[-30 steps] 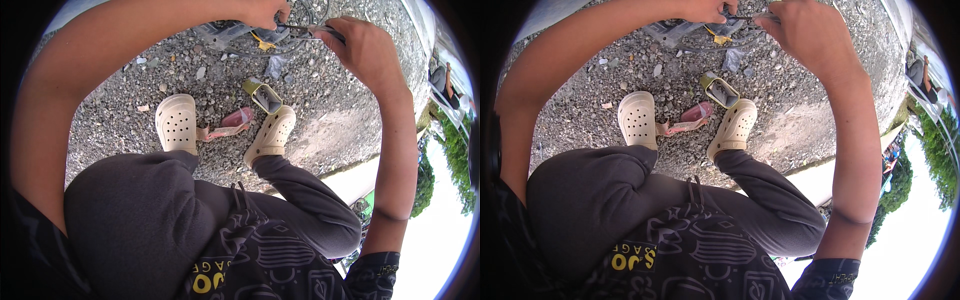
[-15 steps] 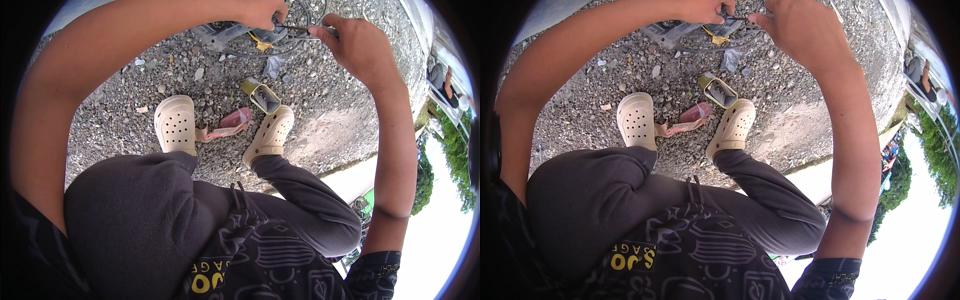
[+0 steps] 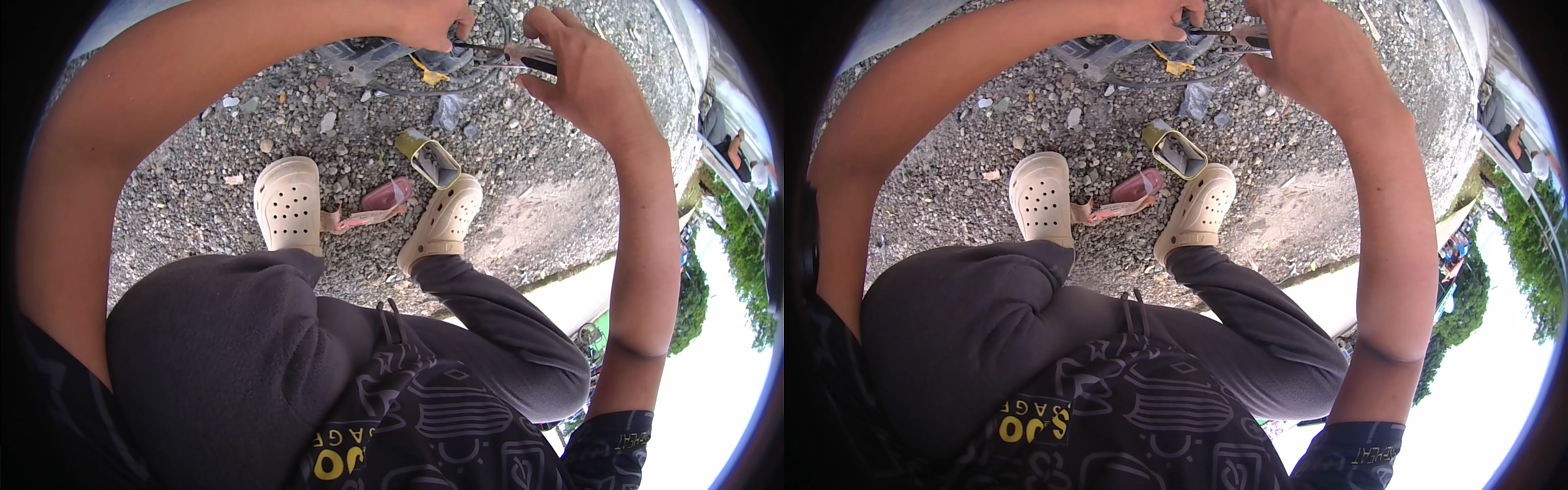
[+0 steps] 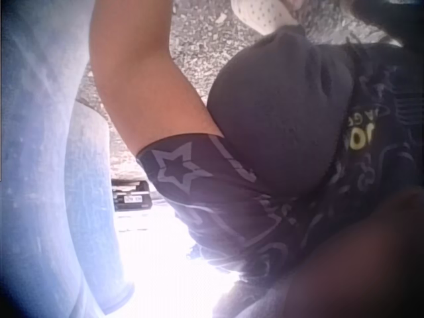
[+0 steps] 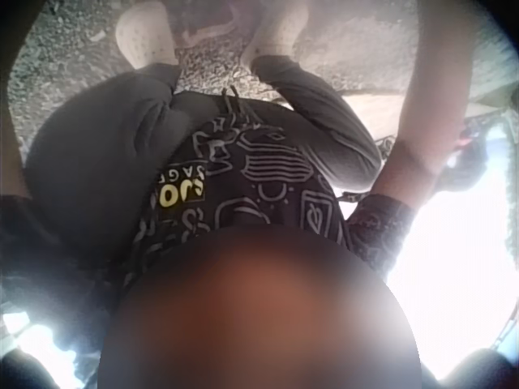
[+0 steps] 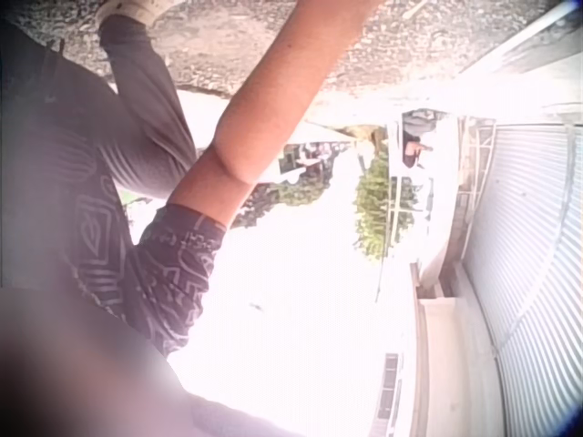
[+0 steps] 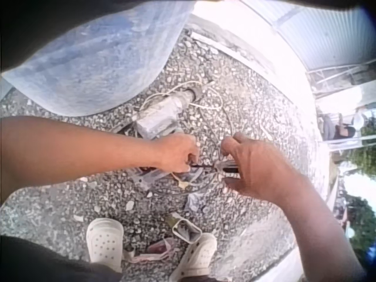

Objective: The person sits on a gravel surface and works on a disassembled power tool. They open a small container, remove a small component, and use a screwdriver to adjust parts of the tool's casing.

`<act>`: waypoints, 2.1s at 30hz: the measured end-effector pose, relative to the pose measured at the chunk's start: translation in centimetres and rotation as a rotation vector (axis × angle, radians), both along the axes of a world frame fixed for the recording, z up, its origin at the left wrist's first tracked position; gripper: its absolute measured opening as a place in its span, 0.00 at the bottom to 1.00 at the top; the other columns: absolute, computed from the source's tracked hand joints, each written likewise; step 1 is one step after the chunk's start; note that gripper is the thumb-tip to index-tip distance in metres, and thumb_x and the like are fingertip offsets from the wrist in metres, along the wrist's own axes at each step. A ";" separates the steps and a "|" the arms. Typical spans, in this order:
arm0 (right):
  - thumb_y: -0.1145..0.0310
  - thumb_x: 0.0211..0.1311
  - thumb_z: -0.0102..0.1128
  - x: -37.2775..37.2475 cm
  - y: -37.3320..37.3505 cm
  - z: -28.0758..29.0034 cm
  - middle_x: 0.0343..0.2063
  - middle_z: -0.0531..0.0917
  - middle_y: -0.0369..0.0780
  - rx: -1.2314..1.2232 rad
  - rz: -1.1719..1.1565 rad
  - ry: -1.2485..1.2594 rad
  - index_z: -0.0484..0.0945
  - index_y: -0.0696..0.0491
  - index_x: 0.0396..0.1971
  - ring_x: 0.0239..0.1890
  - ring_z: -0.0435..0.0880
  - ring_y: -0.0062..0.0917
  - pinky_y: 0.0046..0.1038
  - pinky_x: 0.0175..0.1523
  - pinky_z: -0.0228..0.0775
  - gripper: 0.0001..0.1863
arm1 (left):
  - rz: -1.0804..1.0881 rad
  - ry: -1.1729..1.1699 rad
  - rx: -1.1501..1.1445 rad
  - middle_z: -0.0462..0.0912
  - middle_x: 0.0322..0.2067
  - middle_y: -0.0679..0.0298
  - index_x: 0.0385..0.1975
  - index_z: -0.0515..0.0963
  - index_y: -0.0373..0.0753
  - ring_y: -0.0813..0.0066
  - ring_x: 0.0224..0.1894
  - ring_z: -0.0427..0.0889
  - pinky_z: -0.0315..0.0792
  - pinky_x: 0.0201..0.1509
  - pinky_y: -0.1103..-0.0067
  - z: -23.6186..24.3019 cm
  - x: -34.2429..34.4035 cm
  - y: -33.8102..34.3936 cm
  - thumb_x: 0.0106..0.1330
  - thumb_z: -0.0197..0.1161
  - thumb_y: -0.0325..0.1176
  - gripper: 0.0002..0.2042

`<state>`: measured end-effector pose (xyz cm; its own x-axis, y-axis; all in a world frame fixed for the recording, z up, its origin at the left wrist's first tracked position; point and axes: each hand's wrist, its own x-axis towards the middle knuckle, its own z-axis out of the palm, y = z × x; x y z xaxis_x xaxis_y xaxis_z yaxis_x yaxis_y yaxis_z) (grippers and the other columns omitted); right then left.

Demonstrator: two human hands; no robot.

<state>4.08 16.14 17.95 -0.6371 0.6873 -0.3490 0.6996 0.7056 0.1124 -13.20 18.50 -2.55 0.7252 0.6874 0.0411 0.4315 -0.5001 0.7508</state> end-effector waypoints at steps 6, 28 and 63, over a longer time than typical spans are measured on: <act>0.57 0.70 0.68 -0.4 0.3 0.4 0.34 0.88 0.45 -0.071 -0.203 -0.312 0.78 0.51 0.46 0.39 0.90 0.42 0.42 0.46 0.82 0.15 | 0.024 -0.013 0.020 0.85 0.39 0.51 0.38 0.88 0.41 0.51 0.47 0.84 0.78 0.54 0.60 -0.2 0.2 -0.2 0.55 0.70 0.34 0.11; 0.57 0.72 0.64 -1.3 0.1 1.3 0.35 0.87 0.47 -0.053 -0.096 -0.166 0.80 0.55 0.40 0.39 0.88 0.45 0.44 0.47 0.81 0.15 | -0.007 -0.018 -0.006 0.84 0.39 0.51 0.40 0.88 0.40 0.52 0.47 0.84 0.78 0.54 0.60 0.4 -0.3 -0.1 0.55 0.71 0.33 0.12; 0.60 0.68 0.66 -2.5 1.8 0.6 0.30 0.86 0.49 -0.174 -0.056 -0.281 0.82 0.59 0.30 0.36 0.86 0.45 0.42 0.49 0.80 0.15 | 0.014 -0.005 -0.007 0.84 0.39 0.50 0.37 0.88 0.39 0.51 0.47 0.85 0.78 0.54 0.61 0.2 0.0 -0.2 0.54 0.72 0.34 0.11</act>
<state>1.58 17.97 18.58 -0.4618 0.6336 -0.6208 0.6968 0.6922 0.1881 -13.19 18.34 -2.36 0.7151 0.6979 0.0400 0.4347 -0.4888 0.7564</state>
